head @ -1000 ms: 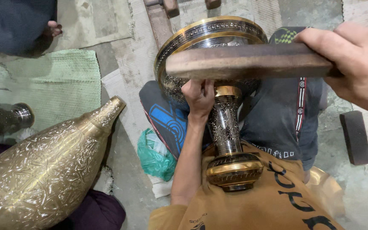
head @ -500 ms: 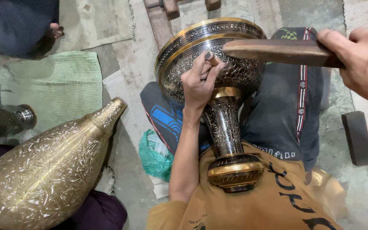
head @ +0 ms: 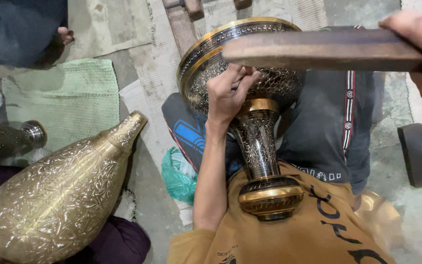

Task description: The person sits on the floor with a large ornate brass vase on their lap and decorates its surface by hand. They hold a small punch against the metal with one hand and repeatedly strike it with a wooden mallet held in the other hand, repositioning the punch across the engraved pattern.

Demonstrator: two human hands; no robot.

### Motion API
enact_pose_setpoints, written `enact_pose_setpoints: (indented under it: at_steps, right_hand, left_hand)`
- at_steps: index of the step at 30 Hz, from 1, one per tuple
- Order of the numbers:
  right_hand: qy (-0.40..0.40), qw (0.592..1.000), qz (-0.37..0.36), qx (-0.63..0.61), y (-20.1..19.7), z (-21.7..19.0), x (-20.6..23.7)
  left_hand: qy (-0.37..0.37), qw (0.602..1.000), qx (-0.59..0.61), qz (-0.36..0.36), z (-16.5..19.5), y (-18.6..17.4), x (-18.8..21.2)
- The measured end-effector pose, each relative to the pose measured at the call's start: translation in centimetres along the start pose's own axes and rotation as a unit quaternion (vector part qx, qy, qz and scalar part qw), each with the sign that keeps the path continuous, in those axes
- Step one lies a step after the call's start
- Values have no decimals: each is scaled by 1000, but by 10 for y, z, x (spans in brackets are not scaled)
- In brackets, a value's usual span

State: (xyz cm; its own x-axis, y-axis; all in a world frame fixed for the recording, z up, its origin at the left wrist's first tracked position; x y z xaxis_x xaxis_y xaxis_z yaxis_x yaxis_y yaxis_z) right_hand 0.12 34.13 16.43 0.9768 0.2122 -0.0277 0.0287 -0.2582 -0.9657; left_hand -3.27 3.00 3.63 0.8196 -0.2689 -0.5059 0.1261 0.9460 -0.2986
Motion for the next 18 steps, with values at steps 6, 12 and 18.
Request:
enact_pose_setpoints:
  at_steps: [6, 12, 18]
  right_hand:
    - [35, 998, -30, 31, 3, -6, 10]
    - [77, 989, -66, 105, 19, -2, 5]
    - [27, 991, -19, -133, 5, -10, 4]
  left_hand:
    - [14, 1000, -1, -8, 2, -3, -2]
    - [57, 998, 8, 34, 6, -1, -5]
    - [33, 998, 8, 45, 6, -2, -1]
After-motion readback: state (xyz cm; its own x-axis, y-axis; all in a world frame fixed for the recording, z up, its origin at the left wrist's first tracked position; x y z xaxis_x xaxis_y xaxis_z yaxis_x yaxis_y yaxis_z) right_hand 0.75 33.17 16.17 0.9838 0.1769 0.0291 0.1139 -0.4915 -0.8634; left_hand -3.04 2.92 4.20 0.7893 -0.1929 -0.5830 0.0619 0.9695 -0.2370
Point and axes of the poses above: each hand's wrist, its own x-axis away from the middle knuckle, its own y-axis out of the palm, z = x × y, the point moved 3 cm from there along -x, towards the middle knuckle, and after that the axes turned 10 degrees about y, right-handed, at the moved point
